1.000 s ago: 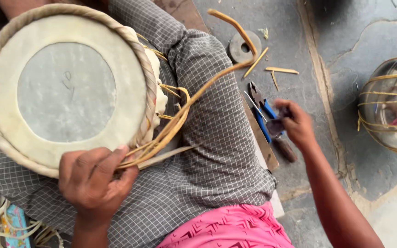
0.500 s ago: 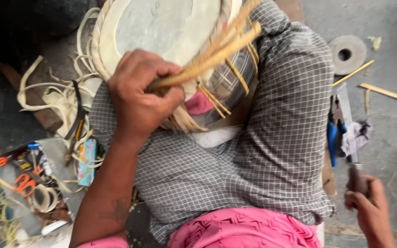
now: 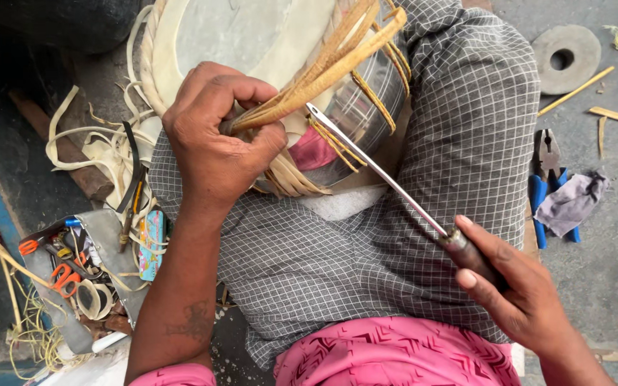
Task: The person weaves leather strips through the rim of a drum, using a metal tool to thread the material through pre-made holes. They use pliers to pull the strips tight.
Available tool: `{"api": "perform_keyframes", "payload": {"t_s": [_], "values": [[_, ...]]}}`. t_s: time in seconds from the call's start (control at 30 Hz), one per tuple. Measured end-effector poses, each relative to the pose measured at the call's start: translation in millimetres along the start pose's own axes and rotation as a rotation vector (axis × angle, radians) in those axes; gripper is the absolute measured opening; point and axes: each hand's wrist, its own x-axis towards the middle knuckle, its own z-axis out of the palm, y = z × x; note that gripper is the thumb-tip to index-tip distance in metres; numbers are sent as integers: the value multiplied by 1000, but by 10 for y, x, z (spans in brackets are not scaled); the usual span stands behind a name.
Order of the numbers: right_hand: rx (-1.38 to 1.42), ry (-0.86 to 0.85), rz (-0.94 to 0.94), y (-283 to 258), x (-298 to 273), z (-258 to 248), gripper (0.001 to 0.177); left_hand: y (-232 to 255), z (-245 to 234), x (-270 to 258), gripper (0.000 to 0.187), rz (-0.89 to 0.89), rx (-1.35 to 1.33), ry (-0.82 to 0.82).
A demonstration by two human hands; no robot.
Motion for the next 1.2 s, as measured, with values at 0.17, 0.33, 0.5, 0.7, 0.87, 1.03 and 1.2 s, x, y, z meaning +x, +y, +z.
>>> {"api": "perform_keyframes", "payload": {"t_s": [0.17, 0.33, 0.5, 0.7, 0.87, 1.03, 1.2], "values": [[-38, -26, 57, -72, 49, -19, 63, 20, -22, -68, 23, 26, 39, -12], [-281, -41, -61, -252, -141, -389, 60, 98, -26, -214, 30, 104, 61, -54], [-241, -145, -11, -11, -59, -631, 65, 150, 88, -305, 29, 130, 24, 12], [-154, -120, 265, 233, -210, -422, 66, 117, 97, -306, 31, 141, 73, 38], [-142, -244, 345, 264, 68, -674, 70, 159, 121, -307, 31, 130, 73, 30], [-273, -111, -42, 67, 216, -595, 57, 133, 111, -352, 35, 119, 85, 58], [-275, -166, -177, -39, 269, -234, 58, 170, 225, -440, 33, 163, 84, -4]]}}
